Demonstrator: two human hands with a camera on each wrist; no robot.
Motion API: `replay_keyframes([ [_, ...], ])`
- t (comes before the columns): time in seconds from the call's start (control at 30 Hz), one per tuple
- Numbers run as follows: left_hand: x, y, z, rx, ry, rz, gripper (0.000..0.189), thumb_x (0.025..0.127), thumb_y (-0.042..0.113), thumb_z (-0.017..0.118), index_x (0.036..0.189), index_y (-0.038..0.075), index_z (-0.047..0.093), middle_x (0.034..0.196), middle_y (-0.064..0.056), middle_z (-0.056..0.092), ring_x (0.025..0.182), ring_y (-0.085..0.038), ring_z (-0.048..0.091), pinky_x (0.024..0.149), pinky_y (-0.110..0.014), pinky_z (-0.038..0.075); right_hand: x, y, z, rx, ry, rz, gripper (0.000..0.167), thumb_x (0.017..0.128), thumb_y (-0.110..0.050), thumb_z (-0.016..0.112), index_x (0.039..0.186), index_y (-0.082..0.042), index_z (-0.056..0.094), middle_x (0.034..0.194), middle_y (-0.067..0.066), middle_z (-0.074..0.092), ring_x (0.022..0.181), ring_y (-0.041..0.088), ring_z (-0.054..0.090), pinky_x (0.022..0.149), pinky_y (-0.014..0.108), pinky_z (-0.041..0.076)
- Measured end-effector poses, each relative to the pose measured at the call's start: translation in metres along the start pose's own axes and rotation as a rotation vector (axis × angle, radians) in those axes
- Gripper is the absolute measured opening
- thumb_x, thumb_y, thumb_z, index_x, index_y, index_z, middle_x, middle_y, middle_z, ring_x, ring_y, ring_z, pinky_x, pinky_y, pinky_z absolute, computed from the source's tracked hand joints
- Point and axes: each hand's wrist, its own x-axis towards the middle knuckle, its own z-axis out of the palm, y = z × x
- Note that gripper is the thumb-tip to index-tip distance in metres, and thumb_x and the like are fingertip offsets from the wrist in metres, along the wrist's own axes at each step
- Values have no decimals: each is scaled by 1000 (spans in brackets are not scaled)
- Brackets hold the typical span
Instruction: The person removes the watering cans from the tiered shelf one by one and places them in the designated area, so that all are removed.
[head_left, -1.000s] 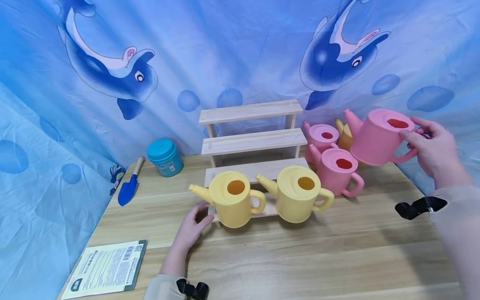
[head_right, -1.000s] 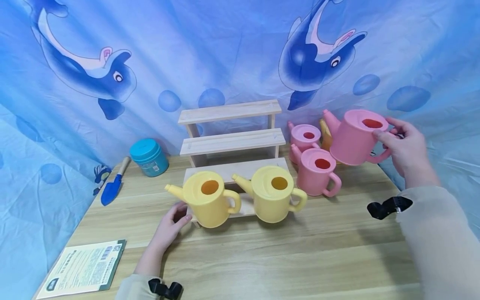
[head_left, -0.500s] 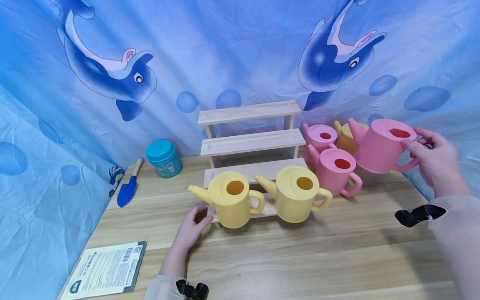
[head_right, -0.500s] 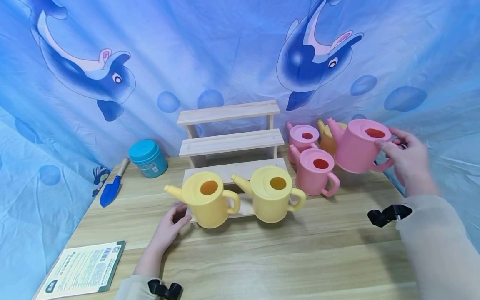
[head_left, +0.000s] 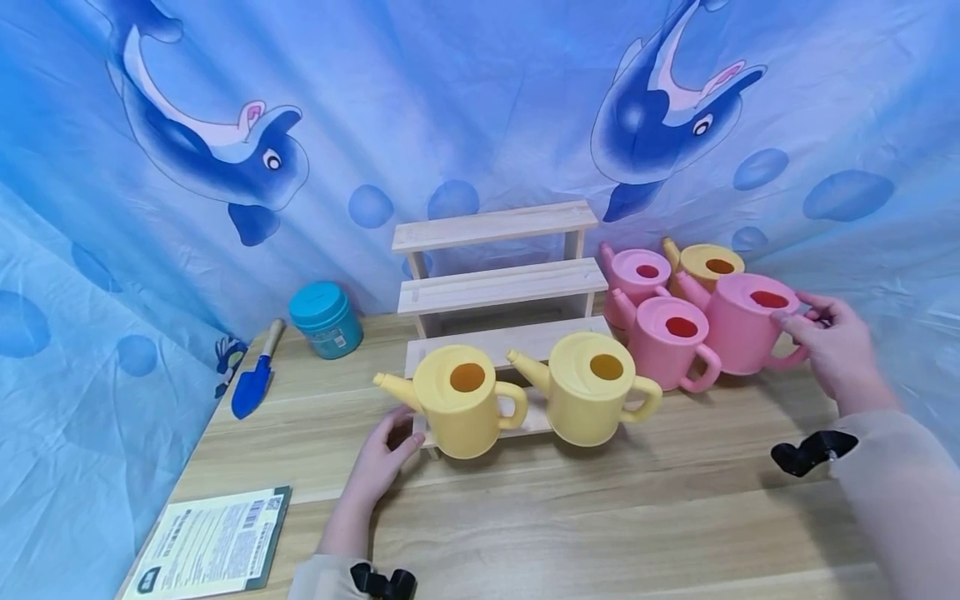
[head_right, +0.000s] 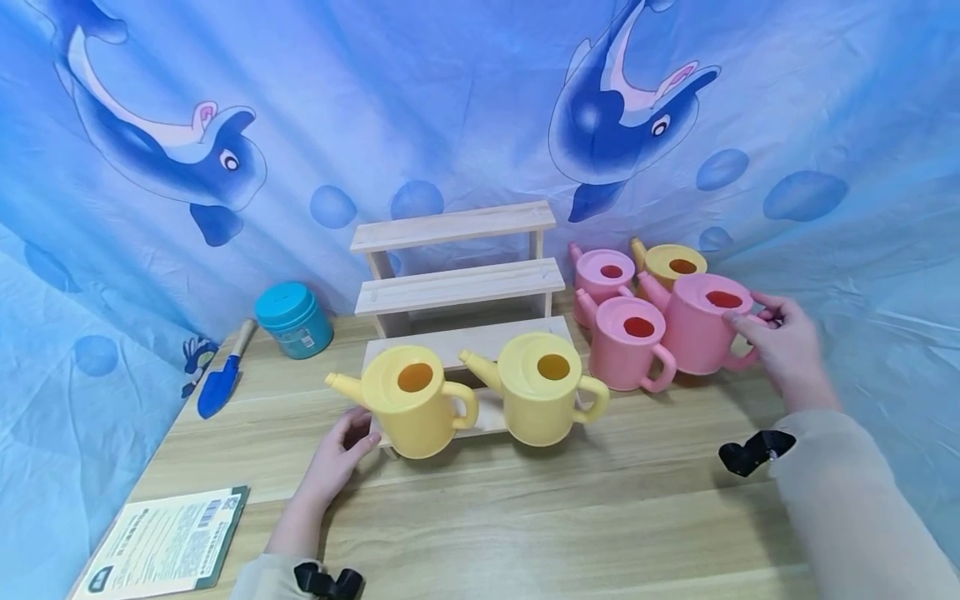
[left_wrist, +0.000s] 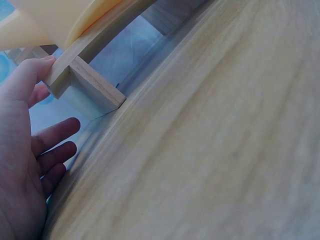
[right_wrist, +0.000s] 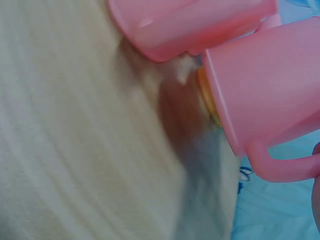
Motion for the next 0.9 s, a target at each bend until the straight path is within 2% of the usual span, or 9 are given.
replay_keyframes([
  [0.17, -1, -2, 0, 11, 3, -2, 51, 89, 26, 65, 134, 10, 48, 129, -16, 53, 122, -31, 46, 104, -50, 30, -3, 14, 5, -26, 7, -20, 75, 85, -39, 65, 147, -12, 31, 98, 0, 36, 84, 9, 37, 57, 15, 46],
  [0.37, -1, -8, 1, 7, 16, 30, 52, 88, 32, 66, 134, 14, 49, 126, -13, 55, 119, -29, 48, 102, -50, 32, -9, 25, 9, -105, 31, -15, 79, 84, -46, 63, 148, -14, 28, 102, 3, 34, 88, 14, 35, 60, 12, 42],
  [0.5, -1, -7, 1, 6, 16, 45, 53, 88, 33, 66, 134, 14, 49, 126, -13, 55, 120, -29, 48, 102, -51, 32, -11, 28, 12, -99, 49, -33, 79, 84, -45, 64, 147, -15, 27, 102, 4, 34, 88, 14, 35, 62, 10, 43],
  [0.73, -9, 22, -2, 8, -3, 9, 50, 90, 22, 64, 134, 6, 48, 127, -19, 53, 121, -34, 46, 102, -52, 31, -10, 34, 14, -117, 43, -14, 85, 81, -52, 63, 147, -19, 21, 106, 6, 34, 90, 16, 35, 63, 10, 43],
  [0.83, -10, 25, -2, 15, 0, 10, 50, 90, 22, 63, 134, 6, 48, 128, -19, 53, 121, -33, 46, 103, -52, 31, -10, 35, 13, -128, 40, -29, 86, 82, -51, 63, 147, -17, 20, 107, 6, 34, 90, 16, 36, 63, 9, 43],
  [0.9, -11, 32, -3, 22, -3, 6, 49, 90, 21, 63, 134, 5, 47, 128, -20, 52, 121, -34, 45, 103, -52, 31, -11, 35, 12, -136, 35, -47, 84, 84, -49, 63, 147, -15, 20, 108, 7, 35, 91, 15, 36, 63, 7, 42],
])
